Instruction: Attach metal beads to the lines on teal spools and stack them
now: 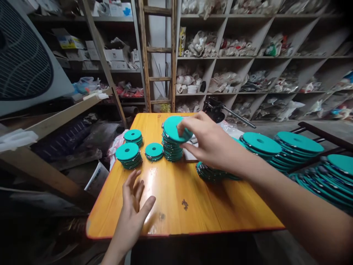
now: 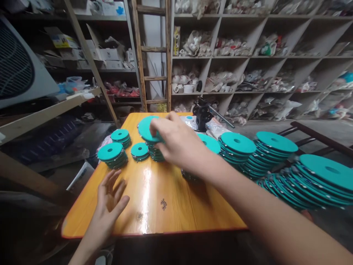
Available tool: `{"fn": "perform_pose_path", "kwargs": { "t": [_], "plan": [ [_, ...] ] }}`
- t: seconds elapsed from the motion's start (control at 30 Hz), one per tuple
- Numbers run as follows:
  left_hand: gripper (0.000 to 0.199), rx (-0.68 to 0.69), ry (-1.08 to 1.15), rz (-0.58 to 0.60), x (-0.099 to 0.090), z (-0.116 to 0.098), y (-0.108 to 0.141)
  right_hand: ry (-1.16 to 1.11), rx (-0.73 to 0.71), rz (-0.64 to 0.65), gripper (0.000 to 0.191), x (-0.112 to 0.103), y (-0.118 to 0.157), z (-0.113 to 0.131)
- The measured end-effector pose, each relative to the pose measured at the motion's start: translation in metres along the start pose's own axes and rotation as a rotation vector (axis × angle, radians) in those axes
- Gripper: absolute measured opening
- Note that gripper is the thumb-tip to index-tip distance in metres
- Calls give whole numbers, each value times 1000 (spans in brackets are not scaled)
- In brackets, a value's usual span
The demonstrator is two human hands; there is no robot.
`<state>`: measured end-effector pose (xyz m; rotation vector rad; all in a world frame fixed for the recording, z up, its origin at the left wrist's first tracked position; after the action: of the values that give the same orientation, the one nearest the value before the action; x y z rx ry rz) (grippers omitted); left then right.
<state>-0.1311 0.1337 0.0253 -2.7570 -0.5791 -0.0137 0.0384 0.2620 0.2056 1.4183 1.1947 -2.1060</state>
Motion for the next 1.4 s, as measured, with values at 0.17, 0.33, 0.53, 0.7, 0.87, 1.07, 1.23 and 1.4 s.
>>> {"fn": "perform_pose_path", "kwargs": {
  "t": [0.17, 0.33, 0.53, 0.7, 0.87, 1.07, 1.23, 1.4],
  "plan": [
    [54, -135, 47, -34, -5, 5, 2, 226, -12, 158, 17, 27, -48, -19],
    [55, -185, 72, -10, -7, 6, 5, 278, -33, 203, 19, 28, -45, -1],
    [50, -158, 101, -87, -10, 5, 2, 193, -46, 410, 20, 90, -37, 50],
    [49, -129, 124, -154, -14, 7, -2, 107, 124, 370, 21, 150, -43, 48],
    [42, -123, 185, -255, -16, 7, -3, -80, 239, 216, 24, 152, -40, 33],
    [42, -161, 325, -284, -13, -4, -8, -314, 212, 98, 26, 125, 4, 43],
    [61, -247, 327, -113, -1, -19, -2, -320, 105, 106, 25, 95, 67, 58],
    [52, -386, 222, 191, 36, -21, 18, 38, 6, -19, 27, 77, 118, 50]
  ]
}}
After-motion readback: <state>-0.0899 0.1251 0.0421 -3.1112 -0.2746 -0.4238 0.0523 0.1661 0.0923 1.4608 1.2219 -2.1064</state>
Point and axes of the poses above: each hand's wrist, its own y-axis away from the middle knuckle, its own x-axis out of the palm, z = x × y, the point moved 4 cm from there along -y, towards the middle knuckle, and after that the axes turned 6 degrees about x, right-handed, at the moved point
